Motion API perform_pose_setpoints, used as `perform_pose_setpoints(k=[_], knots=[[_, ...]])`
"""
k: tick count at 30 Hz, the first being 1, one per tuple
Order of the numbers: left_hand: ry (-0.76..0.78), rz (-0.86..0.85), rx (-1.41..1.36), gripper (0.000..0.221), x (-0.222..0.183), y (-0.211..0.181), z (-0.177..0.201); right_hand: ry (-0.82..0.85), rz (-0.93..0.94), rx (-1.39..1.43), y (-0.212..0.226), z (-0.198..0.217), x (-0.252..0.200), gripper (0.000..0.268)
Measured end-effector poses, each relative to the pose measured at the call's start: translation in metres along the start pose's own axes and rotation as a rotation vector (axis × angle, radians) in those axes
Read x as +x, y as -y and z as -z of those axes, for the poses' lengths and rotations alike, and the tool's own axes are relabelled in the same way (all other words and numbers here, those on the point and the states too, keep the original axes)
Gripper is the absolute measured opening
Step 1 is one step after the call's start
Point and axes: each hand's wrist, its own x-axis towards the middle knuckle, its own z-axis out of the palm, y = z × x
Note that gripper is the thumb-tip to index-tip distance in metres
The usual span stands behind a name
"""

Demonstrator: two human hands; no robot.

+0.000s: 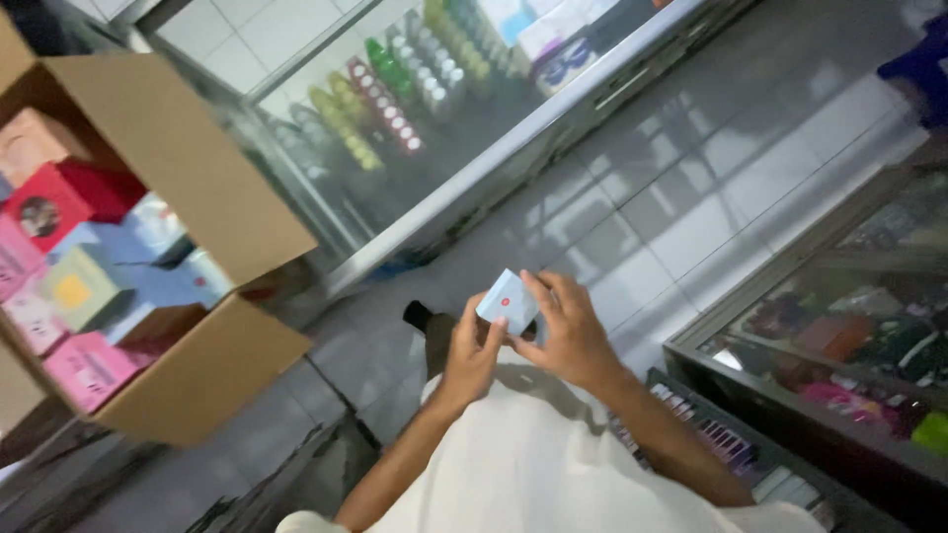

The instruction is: The person repeatedly takes small, light-blue boxes from a cardboard carton and places them onto a glass display counter. The person arranges the boxes in neat rows alongside other products, including bottles and red packages.

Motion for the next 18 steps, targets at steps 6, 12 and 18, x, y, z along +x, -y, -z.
perform_pose_setpoints(k=[6, 12, 18], knots=[[-0.16, 0.121, 0.24, 0.036, 0.077, 0.116, -0.025, -0.056, -0.138, 0.039, -0.095, -0.056, -0.011, 0.086], [-0.238, 0.106, 0.333, 0.043, 0.189, 0.128, 0.007, -0.105, -0.066, -0.058, -0.179, -0.12, 0.07, 0.06], [-0.329, 0.105, 0.378, 0.05, 0.309, 0.074, 0.038, -0.127, 0.029, -0.022, -0.236, -0.137, 0.2, 0.056]])
